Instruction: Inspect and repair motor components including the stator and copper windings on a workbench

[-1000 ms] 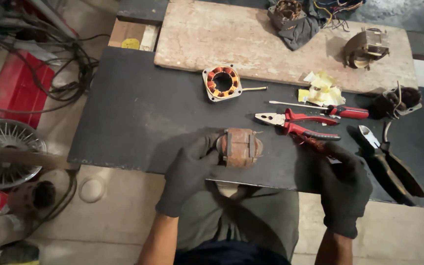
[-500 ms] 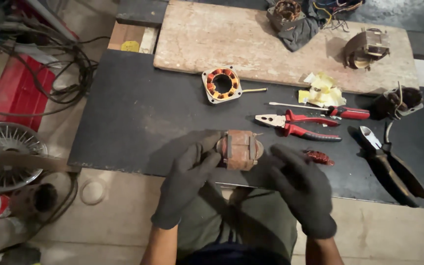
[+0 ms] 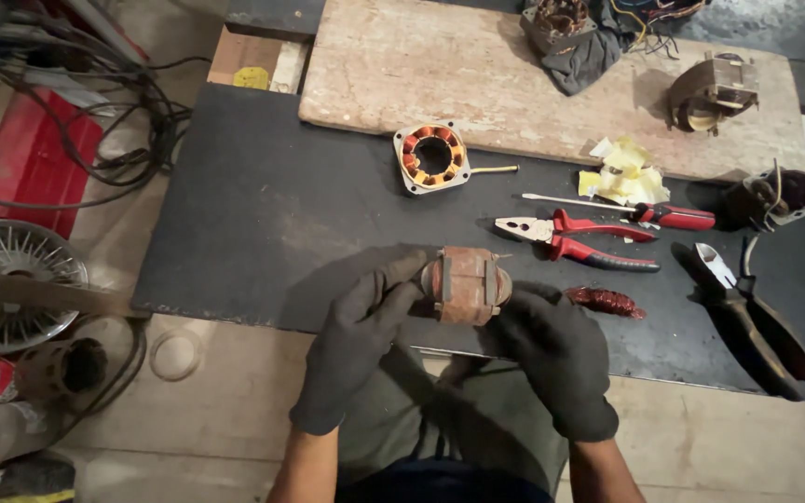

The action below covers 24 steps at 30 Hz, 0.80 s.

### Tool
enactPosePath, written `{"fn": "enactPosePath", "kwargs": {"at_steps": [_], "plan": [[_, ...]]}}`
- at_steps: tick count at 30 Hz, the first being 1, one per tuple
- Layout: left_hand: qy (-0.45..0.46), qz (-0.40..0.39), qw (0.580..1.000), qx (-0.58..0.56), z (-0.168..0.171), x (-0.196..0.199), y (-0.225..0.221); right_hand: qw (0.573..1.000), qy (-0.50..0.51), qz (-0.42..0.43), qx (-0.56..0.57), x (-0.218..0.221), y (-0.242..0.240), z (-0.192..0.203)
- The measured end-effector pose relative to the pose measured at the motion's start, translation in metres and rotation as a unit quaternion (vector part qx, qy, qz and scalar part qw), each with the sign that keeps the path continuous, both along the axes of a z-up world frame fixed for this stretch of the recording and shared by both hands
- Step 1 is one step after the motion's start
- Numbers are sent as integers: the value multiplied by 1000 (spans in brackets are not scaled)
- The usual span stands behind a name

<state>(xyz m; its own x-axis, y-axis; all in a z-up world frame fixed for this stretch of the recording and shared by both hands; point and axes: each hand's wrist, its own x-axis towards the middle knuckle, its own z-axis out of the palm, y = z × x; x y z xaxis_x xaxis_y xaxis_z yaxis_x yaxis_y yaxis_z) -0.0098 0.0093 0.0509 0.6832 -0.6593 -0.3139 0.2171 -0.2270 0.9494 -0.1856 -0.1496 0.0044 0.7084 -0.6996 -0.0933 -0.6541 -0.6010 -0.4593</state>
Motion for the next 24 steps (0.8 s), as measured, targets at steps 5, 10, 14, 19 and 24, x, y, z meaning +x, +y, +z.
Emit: {"fn": "enactPosePath", "kwargs": {"at_steps": [5,10,14,19,24], "plan": [[-49,-27,998,-20,-25,2,3,991,-126,9,49,3,2,9],[-31,-28,999,17,3,1,1,969,-159,-124,141,1,15,47],[-20,-17,999,48,9,0,0,885,-271,-242,292,4,21,55],[22,-18,989,148,19,0,1,870,-224,-270,347,24,25,65],[17,-21,995,101,13,-1,6,876,-255,-231,337,26,11,50]]}}
